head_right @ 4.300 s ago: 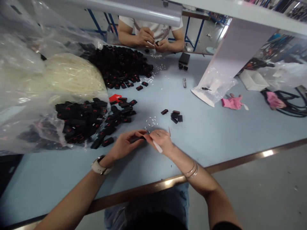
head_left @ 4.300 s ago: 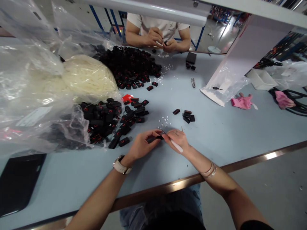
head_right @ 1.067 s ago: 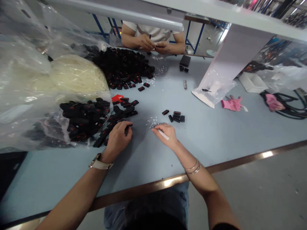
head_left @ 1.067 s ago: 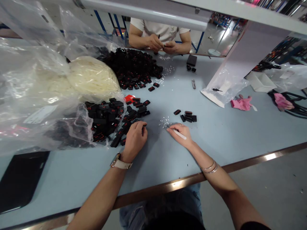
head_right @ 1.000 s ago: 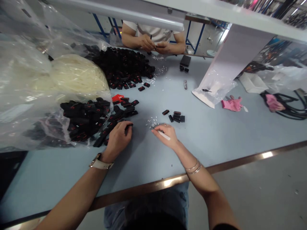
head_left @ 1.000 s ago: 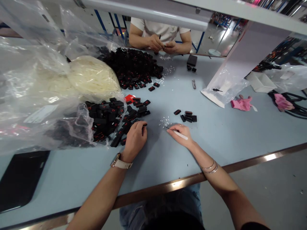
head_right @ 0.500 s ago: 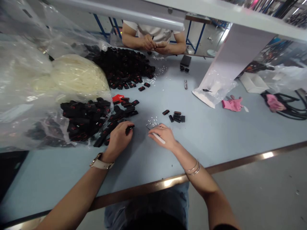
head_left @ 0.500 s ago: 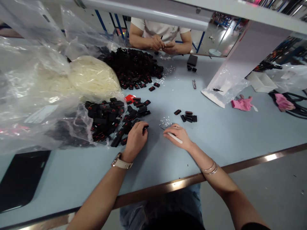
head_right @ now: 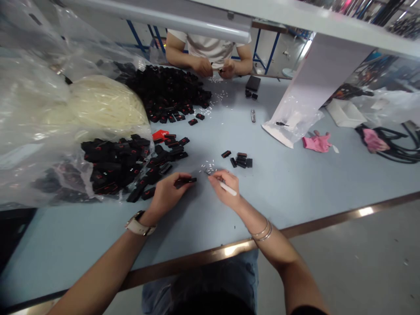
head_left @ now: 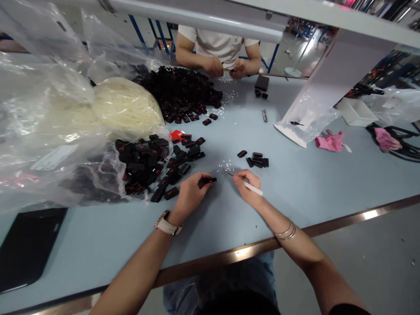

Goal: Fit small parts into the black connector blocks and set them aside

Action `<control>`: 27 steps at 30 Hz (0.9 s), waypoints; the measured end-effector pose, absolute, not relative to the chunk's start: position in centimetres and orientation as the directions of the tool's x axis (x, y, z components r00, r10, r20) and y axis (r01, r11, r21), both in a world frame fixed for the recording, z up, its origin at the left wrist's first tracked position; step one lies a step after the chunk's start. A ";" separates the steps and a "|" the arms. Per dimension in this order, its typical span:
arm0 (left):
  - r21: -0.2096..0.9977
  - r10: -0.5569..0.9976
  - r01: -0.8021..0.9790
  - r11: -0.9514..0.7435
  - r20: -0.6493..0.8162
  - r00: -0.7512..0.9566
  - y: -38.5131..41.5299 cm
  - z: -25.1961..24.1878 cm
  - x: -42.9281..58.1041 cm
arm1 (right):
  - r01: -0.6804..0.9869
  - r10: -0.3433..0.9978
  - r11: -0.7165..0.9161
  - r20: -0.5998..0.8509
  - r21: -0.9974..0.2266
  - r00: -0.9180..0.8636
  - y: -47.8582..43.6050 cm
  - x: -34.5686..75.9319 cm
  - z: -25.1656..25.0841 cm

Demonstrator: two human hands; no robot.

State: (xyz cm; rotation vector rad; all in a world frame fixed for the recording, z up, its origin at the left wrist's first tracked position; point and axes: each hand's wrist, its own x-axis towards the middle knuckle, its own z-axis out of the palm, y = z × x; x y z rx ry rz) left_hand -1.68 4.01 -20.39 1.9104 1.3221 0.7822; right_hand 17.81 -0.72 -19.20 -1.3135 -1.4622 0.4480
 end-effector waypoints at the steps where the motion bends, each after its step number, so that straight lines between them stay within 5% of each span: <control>1: 0.812 0.948 0.529 -0.247 0.090 0.305 3.9 -20.4 -1.6 | 0.458 0.878 0.320 0.442 -0.829 0.186 -0.9 17.7 -19.2; 27: 0.838 0.942 0.490 -0.241 0.081 0.325 3.6 -20.3 -1.2 | 0.445 0.943 0.298 0.333 -0.845 0.000 -1.1 17.0 -19.1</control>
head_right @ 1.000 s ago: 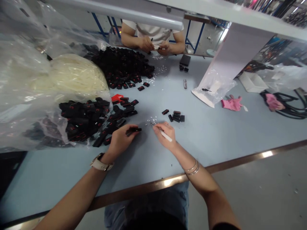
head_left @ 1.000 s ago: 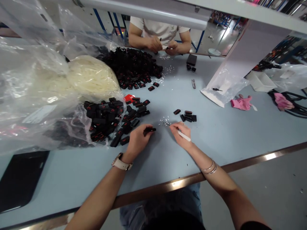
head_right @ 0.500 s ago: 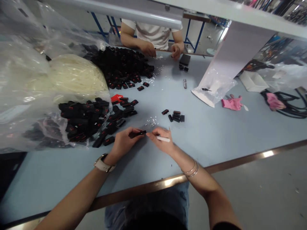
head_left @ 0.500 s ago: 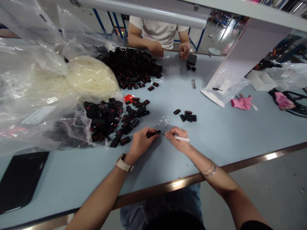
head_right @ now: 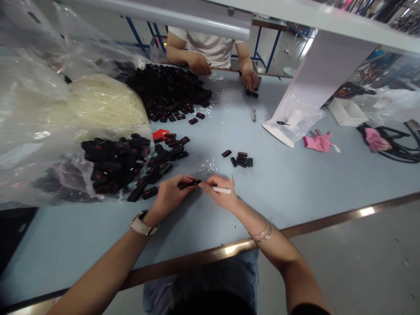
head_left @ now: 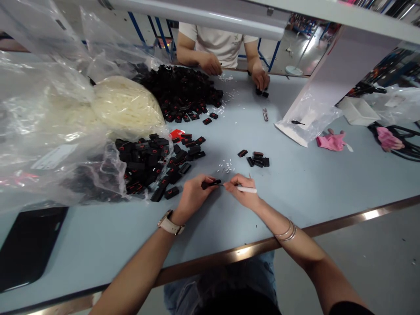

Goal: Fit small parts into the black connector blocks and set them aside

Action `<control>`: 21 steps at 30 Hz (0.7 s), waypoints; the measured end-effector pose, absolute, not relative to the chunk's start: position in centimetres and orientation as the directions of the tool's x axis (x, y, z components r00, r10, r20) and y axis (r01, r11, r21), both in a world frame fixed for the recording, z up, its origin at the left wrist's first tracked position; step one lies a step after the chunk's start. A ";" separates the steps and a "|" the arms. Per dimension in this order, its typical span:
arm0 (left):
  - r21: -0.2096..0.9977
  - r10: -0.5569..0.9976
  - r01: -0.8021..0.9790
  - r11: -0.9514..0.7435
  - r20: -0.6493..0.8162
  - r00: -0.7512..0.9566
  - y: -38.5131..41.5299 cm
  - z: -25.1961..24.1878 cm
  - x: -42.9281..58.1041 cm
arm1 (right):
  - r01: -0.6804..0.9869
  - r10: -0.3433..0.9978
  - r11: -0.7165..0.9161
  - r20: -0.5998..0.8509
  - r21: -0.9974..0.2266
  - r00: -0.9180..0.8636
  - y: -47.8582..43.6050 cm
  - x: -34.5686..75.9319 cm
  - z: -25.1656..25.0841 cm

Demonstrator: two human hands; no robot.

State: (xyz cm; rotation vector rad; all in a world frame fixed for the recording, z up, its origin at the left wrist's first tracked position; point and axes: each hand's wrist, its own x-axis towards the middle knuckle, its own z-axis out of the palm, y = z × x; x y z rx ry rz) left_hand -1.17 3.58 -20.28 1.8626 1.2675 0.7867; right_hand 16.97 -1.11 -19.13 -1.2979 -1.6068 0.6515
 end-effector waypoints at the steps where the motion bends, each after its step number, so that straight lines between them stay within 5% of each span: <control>1: 0.839 0.943 0.489 -0.240 0.081 0.323 3.6 -20.2 -1.1 | 0.453 0.939 0.311 0.345 -0.836 -0.008 -1.1 17.0 -19.1; 21: 0.933 0.954 0.332 0.135 -0.214 0.212 3.5 -19.5 -0.9 | 0.631 0.702 0.655 0.644 -0.416 -0.304 -0.9 16.7 -20.6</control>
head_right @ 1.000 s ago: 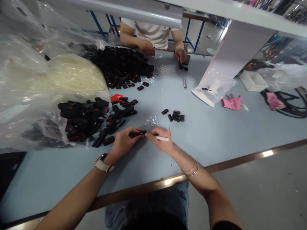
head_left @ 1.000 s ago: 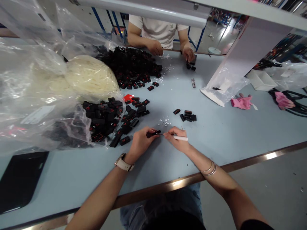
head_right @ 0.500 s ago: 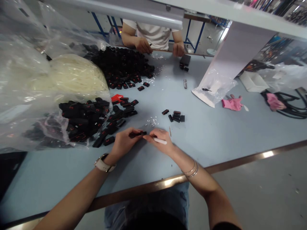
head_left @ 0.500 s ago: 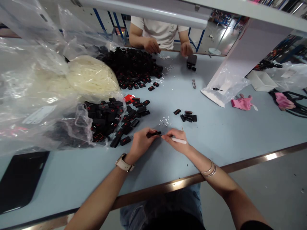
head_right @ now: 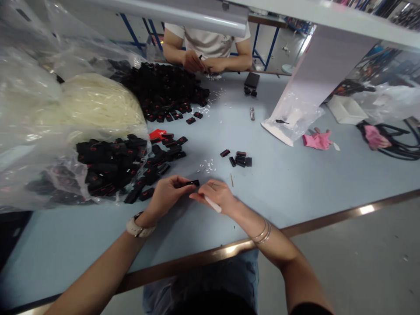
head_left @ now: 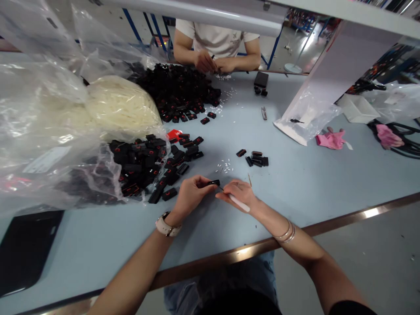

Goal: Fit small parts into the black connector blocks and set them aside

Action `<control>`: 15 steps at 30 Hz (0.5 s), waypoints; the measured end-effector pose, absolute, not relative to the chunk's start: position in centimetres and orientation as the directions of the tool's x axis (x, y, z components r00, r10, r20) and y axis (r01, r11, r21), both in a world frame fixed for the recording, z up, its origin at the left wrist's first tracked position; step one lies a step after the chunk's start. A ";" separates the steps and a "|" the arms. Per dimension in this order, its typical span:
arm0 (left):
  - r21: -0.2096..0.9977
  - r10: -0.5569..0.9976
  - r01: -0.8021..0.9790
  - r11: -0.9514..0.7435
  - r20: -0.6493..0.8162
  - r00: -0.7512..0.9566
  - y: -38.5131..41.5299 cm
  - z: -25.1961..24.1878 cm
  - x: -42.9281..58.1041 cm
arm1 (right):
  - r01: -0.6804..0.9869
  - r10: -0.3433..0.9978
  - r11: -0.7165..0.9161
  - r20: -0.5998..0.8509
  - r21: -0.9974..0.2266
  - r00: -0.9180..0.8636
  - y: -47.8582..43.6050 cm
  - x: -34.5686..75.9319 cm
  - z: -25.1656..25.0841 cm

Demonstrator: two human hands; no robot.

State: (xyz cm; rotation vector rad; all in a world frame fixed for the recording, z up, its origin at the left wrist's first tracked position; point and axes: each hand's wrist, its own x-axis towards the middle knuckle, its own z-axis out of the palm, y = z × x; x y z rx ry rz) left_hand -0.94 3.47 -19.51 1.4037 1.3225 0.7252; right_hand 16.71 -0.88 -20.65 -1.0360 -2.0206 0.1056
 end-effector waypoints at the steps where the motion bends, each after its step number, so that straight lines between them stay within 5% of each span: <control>1: 0.939 0.946 0.305 0.158 -0.232 0.225 3.5 -19.5 -0.9 | 0.633 0.696 0.659 0.648 -0.406 -0.308 -0.8 16.7 -20.7; 15: 0.945 0.968 0.327 -0.024 -0.061 0.244 3.5 -19.9 -1.2 | 0.555 0.827 0.492 0.559 -0.671 -0.057 -1.5 16.8 -19.4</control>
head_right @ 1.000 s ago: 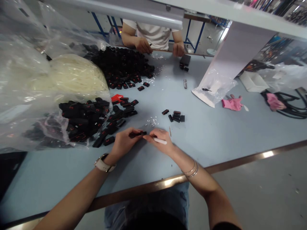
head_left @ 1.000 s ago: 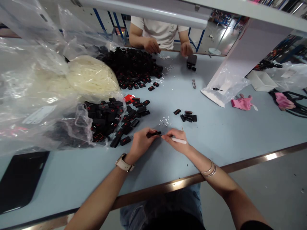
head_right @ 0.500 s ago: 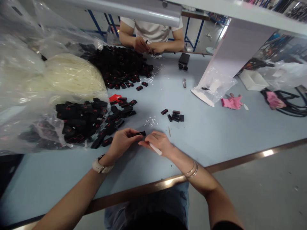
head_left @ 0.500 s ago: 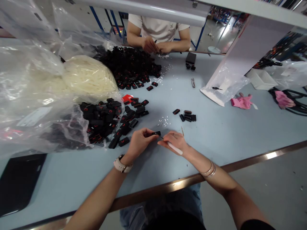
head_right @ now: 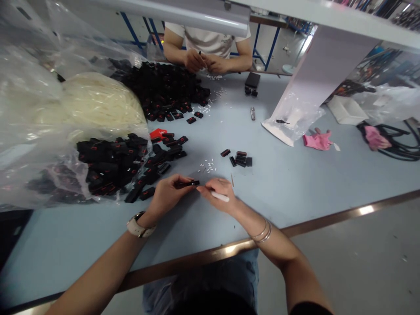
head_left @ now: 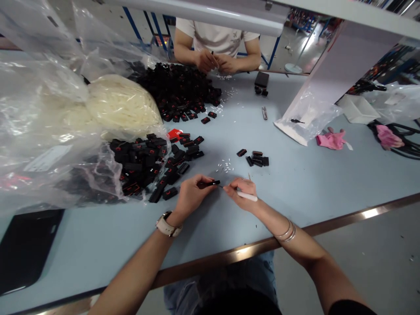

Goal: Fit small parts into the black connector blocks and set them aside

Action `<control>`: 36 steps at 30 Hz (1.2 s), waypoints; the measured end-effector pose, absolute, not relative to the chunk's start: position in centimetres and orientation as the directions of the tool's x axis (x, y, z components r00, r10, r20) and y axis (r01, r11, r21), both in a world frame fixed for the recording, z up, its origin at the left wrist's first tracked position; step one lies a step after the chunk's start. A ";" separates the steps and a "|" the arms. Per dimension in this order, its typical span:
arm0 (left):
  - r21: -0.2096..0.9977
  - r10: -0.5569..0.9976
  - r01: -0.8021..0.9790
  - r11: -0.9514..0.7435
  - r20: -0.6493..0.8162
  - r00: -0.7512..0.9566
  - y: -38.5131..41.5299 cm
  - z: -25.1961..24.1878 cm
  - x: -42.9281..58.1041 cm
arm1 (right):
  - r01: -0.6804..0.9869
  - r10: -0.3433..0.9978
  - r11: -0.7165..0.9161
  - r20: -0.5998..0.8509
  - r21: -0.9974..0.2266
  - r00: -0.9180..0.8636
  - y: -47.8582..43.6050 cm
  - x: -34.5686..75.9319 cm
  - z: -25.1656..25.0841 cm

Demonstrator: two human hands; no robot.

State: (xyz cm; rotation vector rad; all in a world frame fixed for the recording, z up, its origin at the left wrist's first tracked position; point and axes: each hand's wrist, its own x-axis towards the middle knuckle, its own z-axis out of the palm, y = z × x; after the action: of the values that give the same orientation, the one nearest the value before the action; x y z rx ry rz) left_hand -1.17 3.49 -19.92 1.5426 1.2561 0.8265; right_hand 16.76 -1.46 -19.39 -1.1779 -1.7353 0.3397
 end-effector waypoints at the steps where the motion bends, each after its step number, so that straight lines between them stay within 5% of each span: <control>1: 0.946 0.968 0.322 -0.033 -0.050 0.247 3.4 -20.0 -1.1 | 0.557 0.837 0.478 0.544 -0.679 -0.054 -1.5 16.8 -19.4; 13: 0.939 0.967 0.344 -0.023 -0.066 0.244 3.4 -19.5 -1.1 | 0.540 0.809 0.526 0.582 -0.657 -0.079 -1.3 16.7 -19.2; 24: 0.942 0.913 0.142 0.303 -0.330 0.239 3.3 -19.3 -0.6 | 0.566 0.810 0.536 0.571 -0.626 -0.135 -1.4 16.7 -19.9; 36: 0.926 0.973 0.360 -0.110 0.026 0.229 3.2 -19.6 -0.9 | 0.530 0.886 0.372 0.461 -0.762 0.041 -0.9 16.3 -19.6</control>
State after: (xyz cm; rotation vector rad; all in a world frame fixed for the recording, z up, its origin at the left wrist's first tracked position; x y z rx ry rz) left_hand -0.90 3.18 -19.57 1.6328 1.2699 0.8860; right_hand 16.27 -0.94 -19.56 -1.2874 -1.6231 0.4426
